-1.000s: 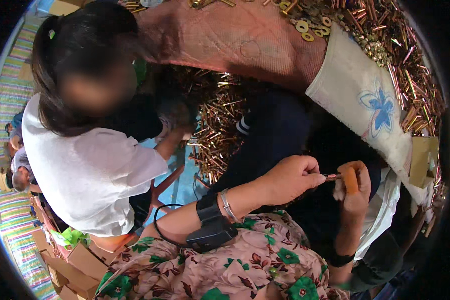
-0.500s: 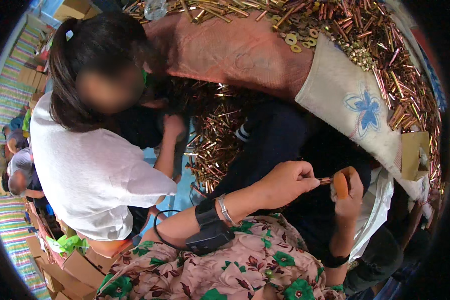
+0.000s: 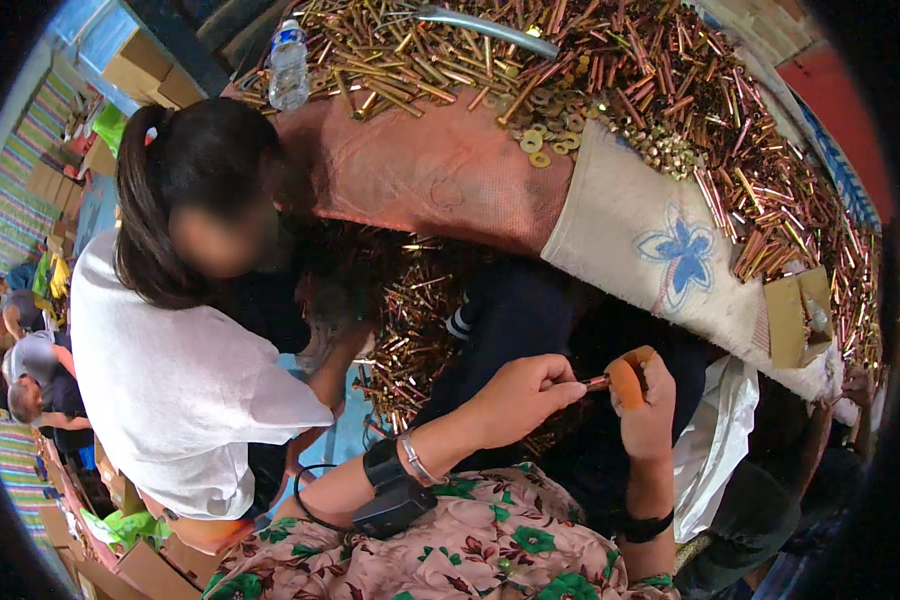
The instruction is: Assembling hardware by placing washers and components onto metal pins.
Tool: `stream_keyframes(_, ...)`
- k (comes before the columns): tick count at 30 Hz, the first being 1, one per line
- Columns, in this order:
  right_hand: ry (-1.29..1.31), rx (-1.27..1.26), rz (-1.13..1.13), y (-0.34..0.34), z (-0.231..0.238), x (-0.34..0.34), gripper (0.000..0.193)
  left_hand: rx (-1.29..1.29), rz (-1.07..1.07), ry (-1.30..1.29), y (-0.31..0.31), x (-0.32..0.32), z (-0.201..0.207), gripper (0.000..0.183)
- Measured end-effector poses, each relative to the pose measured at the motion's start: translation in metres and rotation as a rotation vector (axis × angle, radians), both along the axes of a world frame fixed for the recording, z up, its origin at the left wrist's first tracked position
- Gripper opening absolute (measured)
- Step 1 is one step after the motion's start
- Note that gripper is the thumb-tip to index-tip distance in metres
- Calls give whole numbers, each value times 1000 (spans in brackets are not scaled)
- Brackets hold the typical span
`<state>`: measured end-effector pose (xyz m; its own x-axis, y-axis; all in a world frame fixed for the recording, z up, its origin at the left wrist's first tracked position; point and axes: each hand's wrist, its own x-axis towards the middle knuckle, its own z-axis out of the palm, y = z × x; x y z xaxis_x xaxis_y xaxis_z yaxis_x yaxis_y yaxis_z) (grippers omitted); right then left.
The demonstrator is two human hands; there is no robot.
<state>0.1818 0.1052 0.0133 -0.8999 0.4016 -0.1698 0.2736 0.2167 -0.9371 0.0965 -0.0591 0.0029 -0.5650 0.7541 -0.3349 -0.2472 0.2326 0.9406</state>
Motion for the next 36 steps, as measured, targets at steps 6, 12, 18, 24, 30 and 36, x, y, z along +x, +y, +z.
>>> stream_keyframes(6,170,-133,-74,3,10,-31,4,-49,206,206,-12,-30,16,14)
stream_keyframes(12,342,446,-23,31,0,-76,11,-444,419,563,-50,-73,-37,18)
stream_keyframes(18,492,713,-39,57,6,-149,11,-525,407,725,-51,-93,-100,25)
stream_keyframes(24,487,818,70,71,-10,-198,9,-233,598,633,-15,-115,-25,19)
stream_keyframes(30,422,776,13,65,-13,-209,9,-206,680,1248,26,-193,9,17)
stream_keyframes(36,460,815,-12,65,-18,-209,9,-511,622,1212,63,-232,6,16)
